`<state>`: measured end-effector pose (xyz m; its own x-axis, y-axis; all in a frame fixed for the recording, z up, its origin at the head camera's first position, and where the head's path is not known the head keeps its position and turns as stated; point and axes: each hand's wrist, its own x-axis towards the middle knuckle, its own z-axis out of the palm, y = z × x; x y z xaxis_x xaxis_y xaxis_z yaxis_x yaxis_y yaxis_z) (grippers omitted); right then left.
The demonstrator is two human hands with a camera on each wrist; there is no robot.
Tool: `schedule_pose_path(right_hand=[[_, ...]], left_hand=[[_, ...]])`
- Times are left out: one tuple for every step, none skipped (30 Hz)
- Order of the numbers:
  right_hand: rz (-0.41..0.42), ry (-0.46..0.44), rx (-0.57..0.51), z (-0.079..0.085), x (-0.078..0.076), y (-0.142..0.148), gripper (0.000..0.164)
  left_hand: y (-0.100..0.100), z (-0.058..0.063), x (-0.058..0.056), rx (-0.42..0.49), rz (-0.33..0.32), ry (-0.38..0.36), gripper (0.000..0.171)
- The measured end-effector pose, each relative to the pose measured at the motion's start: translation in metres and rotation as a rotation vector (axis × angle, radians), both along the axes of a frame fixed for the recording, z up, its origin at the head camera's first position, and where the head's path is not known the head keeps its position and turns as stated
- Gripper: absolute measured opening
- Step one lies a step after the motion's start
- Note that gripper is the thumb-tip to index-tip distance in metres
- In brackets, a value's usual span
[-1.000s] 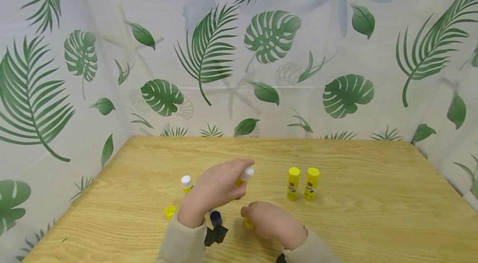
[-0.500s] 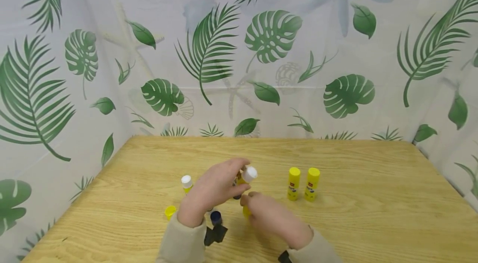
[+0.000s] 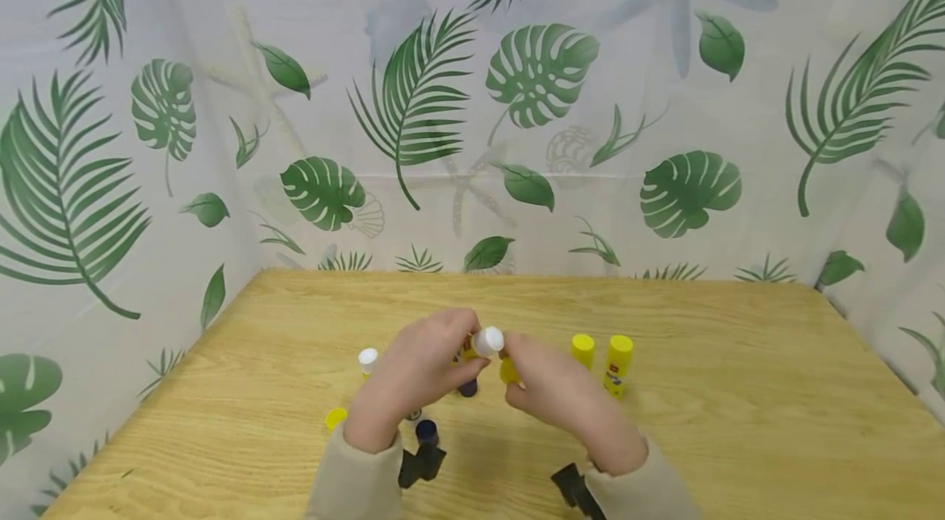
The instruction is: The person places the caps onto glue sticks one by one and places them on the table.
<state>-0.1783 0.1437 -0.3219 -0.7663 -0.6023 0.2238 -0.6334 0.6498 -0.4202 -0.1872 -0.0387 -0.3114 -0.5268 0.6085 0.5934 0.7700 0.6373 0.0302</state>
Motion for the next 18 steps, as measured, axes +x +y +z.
schedule_pose_path(right_hand=[[-0.013, 0.009, -0.009, 0.004, 0.001, 0.001, 0.027], [-0.026, 0.02, -0.016, 0.007, 0.003, 0.001, 0.026], [-0.04, 0.039, -0.018, 0.011, 0.004, 0.002, 0.026], [-0.046, 0.056, -0.018, 0.013, 0.006, 0.003, 0.025], [-0.052, 0.077, -0.018, 0.015, 0.007, 0.003, 0.025], [-0.053, 0.095, -0.016, 0.017, 0.009, 0.003, 0.026], [-0.055, 0.109, -0.011, 0.018, 0.01, 0.003, 0.027], [-0.056, 0.12, -0.006, 0.019, 0.012, 0.004, 0.027], [-0.056, 0.131, -0.003, 0.02, 0.014, 0.004, 0.027], [-0.055, 0.143, -0.002, 0.02, 0.015, 0.004, 0.028], [-0.056, 0.156, -0.004, 0.021, 0.017, 0.004, 0.028], [-0.059, 0.174, -0.005, 0.021, 0.018, 0.004, 0.029], [-0.063, 0.191, -0.009, 0.022, 0.019, 0.003, 0.03], [-0.071, 0.205, -0.013, 0.022, 0.02, 0.003, 0.031], [-0.082, 0.216, -0.017, 0.022, 0.021, 0.003, 0.031], [-0.092, 0.224, -0.021, 0.022, 0.022, 0.003, 0.032], [-0.101, 0.231, -0.024, 0.023, 0.023, 0.003, 0.032], [-0.103, 0.243, -0.028, 0.023, 0.023, 0.003, 0.032]], left_hand=[[0.0, 0.0, 0.0, 0.0, 0.006, 0.003, 0.023], [0.0, 0.0, 0.0, -0.004, 0.012, 0.007, 0.022], [0.0, 0.0, 0.001, -0.006, 0.016, 0.008, 0.022], [0.0, 0.0, 0.001, -0.007, 0.018, 0.008, 0.022], [0.0, 0.0, 0.002, -0.009, 0.019, 0.007, 0.022], [0.0, 0.001, 0.002, -0.012, 0.018, 0.009, 0.022], [0.0, 0.001, 0.002, -0.014, 0.016, 0.012, 0.023], [0.0, 0.001, 0.002, -0.016, 0.013, 0.018, 0.023], [0.0, 0.001, 0.002, -0.018, 0.011, 0.024, 0.024], [0.0, 0.001, 0.002, -0.019, 0.011, 0.031, 0.024], [0.0, 0.001, 0.002, -0.021, 0.008, 0.037, 0.025], [0.0, 0.001, 0.002, -0.019, 0.004, 0.039, 0.025], [0.0, 0.001, 0.002, -0.014, -0.002, 0.036, 0.025], [0.0, 0.002, 0.002, -0.009, -0.009, 0.03, 0.024], [0.0, 0.002, 0.002, -0.004, -0.017, 0.02, 0.024], [0.0, 0.002, 0.002, 0.001, -0.024, 0.009, 0.024], [0.0, 0.002, 0.003, 0.005, -0.032, -0.004, 0.023], [0.0, 0.002, 0.003, 0.007, -0.038, -0.013, 0.023]])
